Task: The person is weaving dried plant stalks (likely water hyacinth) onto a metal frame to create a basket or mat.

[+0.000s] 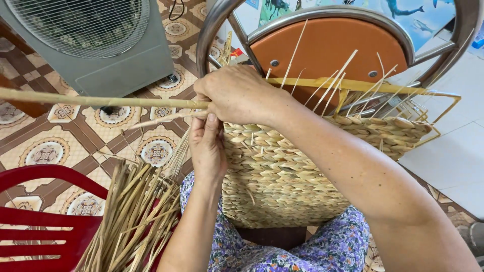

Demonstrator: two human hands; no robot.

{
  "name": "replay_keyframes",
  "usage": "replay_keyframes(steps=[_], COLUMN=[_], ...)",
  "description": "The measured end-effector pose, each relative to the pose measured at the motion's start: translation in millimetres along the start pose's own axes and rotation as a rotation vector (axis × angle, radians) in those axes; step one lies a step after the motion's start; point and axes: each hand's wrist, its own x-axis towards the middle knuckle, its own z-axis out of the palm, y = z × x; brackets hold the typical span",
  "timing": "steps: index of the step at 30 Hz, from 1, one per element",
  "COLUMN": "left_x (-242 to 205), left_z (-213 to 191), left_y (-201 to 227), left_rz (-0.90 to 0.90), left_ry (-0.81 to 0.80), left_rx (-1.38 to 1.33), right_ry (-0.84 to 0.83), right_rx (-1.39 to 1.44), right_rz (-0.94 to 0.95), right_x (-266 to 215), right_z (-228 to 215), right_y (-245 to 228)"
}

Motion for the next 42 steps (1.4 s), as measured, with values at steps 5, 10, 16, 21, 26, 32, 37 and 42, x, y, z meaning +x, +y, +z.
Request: replay_keyframes(steps=[5, 10, 16, 21, 26, 32, 37, 42], left_x=[19.6, 39.4, 38.6, 33.1, 28.2, 23.9, 18.5, 11.9], left_z=[-1.2, -36.1, -19.8, -21.5, -14.2, -16.0, -1.2, 5.7], left_y=[11.6, -11.9, -5.5, -22.0, -26.9, -1.3, -7.9, -18.6], left_rz=[-0.346, -0.417, -0.456, -0.287, -0.114, -0.23, -0.149, 0.021], left_ry=[0.018, -0.071, -0.095, -0.03, -0.073, -0.305, -0.248, -0.086], left_rx=[0.015, -0.031, 0.02, 0.055, 0.211, 0.146, 0.283, 0.151], right_ry=[0.335, 0.694, 0.652, 0.723, 0.709, 0.722, 0.803, 0.98], right_rx=[0.012, 0.197, 0.445, 0.507, 0.532, 0.681, 0.936, 1.14], right_rz=[-0.315, -0.319, 0.06, 0.115, 0.201, 0.264, 0.32, 0.15], right_x=[-6.8, -66.5, -79.9, -76.3, -73.1, -68.9, -56.8, -58.6], right_z=[13.4, 9.0, 53.4, 67.8, 74.1, 65.1, 89.8, 116.5], right_y=[13.8, 10.7, 15.4, 12.4, 14.4, 7.5, 6.1, 15.9])
